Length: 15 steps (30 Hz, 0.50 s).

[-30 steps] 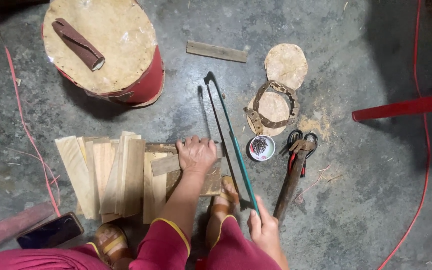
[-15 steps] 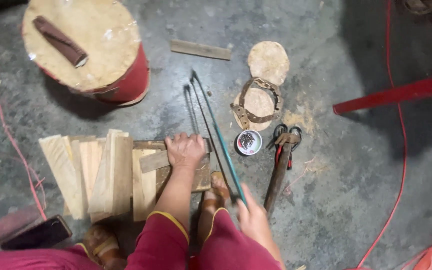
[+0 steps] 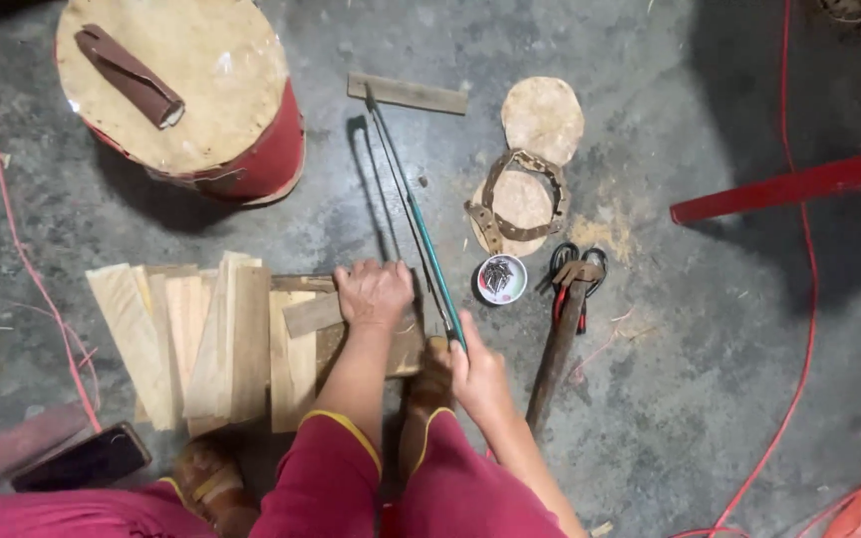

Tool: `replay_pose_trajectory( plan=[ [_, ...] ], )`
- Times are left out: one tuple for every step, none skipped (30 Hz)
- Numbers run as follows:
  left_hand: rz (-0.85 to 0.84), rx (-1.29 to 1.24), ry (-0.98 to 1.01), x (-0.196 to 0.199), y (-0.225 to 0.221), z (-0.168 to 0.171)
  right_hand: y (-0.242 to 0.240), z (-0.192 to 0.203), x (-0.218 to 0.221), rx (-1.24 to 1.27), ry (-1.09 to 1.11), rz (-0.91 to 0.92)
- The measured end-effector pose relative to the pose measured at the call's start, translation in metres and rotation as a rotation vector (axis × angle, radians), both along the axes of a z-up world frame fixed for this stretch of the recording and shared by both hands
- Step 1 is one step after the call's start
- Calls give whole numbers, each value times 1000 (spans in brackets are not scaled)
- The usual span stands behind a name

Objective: The person is using a hacksaw to cut a small wooden plank while sitting on the floor.

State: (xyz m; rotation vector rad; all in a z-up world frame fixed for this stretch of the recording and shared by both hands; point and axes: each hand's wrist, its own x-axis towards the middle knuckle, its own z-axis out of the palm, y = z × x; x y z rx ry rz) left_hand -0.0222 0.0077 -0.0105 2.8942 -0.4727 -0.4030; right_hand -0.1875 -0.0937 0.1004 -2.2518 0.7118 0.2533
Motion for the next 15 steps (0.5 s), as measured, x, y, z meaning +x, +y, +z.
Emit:
replay_pose_trajectory(
  plan=[
    [3,-10,-11,5,-4,11,-2,-8,-14,-10,-11,3],
    [-35,28,145,10,-8,22,-5,-16,-27,23,-28,-64],
    [-56,83,311,9,0,32,0,-26,-44,76,-34,-117],
    [-38,91,311,20,3,45,5,-2,-47,87,-34,-100],
    [-85,109,413,23,2,58,8,26,-56,163,94,-241],
    [-132,125,516,27,1,71,10,54,-66,235,223,-382],
    [-138,119,517,22,2,57,11,70,-67,228,223,-388],
    [-115,95,426,16,2,44,11,86,-68,248,282,-371],
    [-92,75,336,9,2,32,12,104,-71,272,342,-356],
    [-98,72,337,9,1,31,15,101,-66,269,342,-362],
    [-89,50,307,8,1,29,16,98,-62,271,315,-399],
    [-80,29,277,6,2,27,19,95,-58,272,289,-436],
    [-76,29,284,3,5,23,12,74,-57,272,296,-432],
    [-68,22,229,-1,6,20,4,54,-57,196,147,-291],
    [-76,11,158,3,4,18,-3,32,-52,116,-20,-164]
  ],
)
